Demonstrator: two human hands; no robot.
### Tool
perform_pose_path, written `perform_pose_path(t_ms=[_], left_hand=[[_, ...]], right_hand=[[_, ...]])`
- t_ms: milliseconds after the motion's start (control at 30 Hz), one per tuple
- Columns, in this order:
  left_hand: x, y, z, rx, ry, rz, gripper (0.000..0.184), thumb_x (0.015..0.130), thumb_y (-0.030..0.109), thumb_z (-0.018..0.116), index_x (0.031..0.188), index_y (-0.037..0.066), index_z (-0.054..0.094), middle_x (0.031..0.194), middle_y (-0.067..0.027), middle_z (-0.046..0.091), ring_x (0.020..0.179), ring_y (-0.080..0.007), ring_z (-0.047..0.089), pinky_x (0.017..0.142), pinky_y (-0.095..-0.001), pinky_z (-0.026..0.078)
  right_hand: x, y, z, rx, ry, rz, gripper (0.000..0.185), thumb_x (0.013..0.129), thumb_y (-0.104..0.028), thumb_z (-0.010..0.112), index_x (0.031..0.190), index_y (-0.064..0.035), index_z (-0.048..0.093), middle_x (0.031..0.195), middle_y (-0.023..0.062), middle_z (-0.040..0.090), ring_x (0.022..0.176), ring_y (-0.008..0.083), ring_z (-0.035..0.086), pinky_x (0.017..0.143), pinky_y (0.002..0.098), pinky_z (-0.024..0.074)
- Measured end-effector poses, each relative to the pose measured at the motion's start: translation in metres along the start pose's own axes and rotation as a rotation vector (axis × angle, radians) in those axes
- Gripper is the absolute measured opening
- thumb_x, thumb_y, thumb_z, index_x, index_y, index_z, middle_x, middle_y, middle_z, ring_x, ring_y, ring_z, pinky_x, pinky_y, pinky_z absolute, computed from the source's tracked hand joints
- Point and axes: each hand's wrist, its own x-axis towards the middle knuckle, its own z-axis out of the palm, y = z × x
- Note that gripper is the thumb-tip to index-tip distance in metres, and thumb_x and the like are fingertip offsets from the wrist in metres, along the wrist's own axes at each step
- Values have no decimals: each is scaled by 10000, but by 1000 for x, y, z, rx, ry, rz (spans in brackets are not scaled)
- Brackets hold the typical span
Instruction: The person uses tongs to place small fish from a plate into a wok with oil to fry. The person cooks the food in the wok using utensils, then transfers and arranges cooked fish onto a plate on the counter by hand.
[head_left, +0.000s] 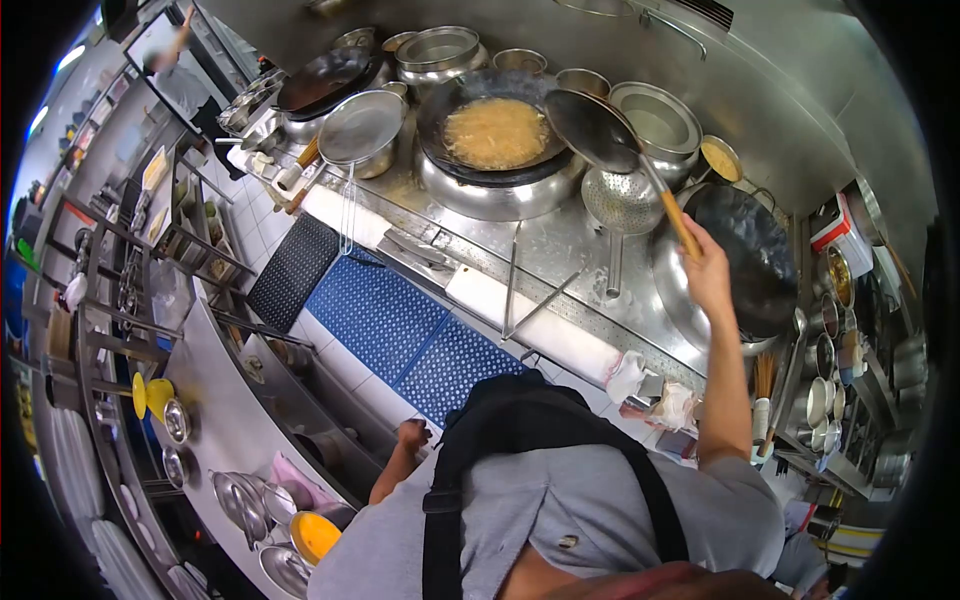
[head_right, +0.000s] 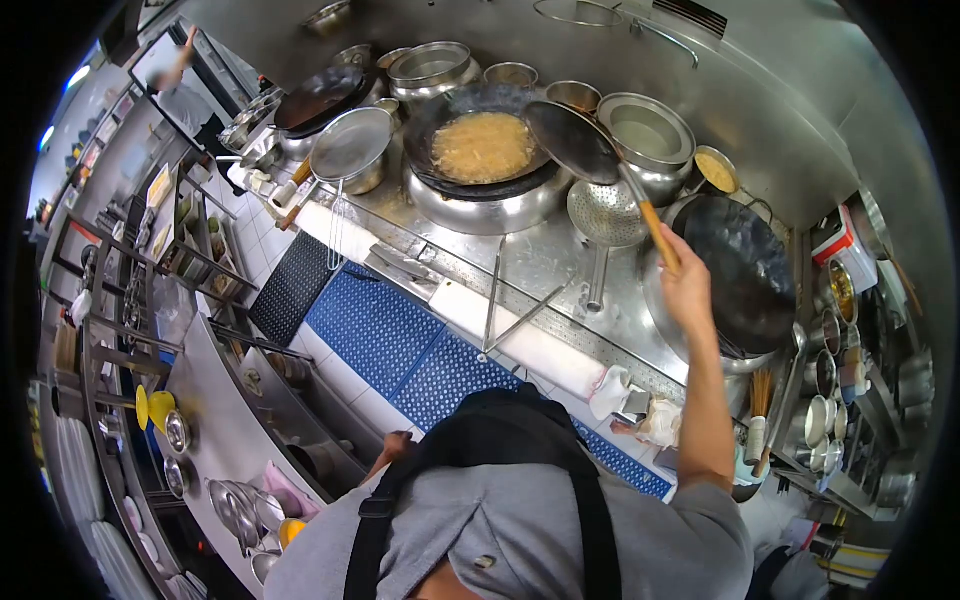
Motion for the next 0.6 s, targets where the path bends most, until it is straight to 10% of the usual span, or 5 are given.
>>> perform_pose_path(t_ms=[133, 367, 600], left_hand=[[25, 12, -14, -326, 68, 42, 259, 955, 230, 538, 851, 9, 626, 691, -137, 623, 501, -204, 534, 409, -342, 386], [23, 65, -13, -278, 37, -113, 264, 965, 227, 535, 886, -6, 631, 707, -146, 655, 505, -198, 587, 404, -319, 420], [-31, 91, 8, -237, 40, -393, 257, 968, 235, 540, 864, 14, 617, 687, -130, 641, 496, -187, 569, 403, -318, 410]], right_hand=[[2, 11, -44, -178, 11, 95, 533, 858, 84, 544, 1377, -35, 578, 947, 73, 663, 819, 112, 585, 811, 215, 455], [75, 22, -58, 613, 53, 300, 563, 878, 38, 548, 1431, -2, 447, 919, 78, 633, 606, 64, 508, 410, 201, 358], [275, -11, -20, 825, -71, 64, 270, 913, -51, 554, 1172, 22, 580, 825, 92, 634, 559, 90, 528, 427, 230, 402]])
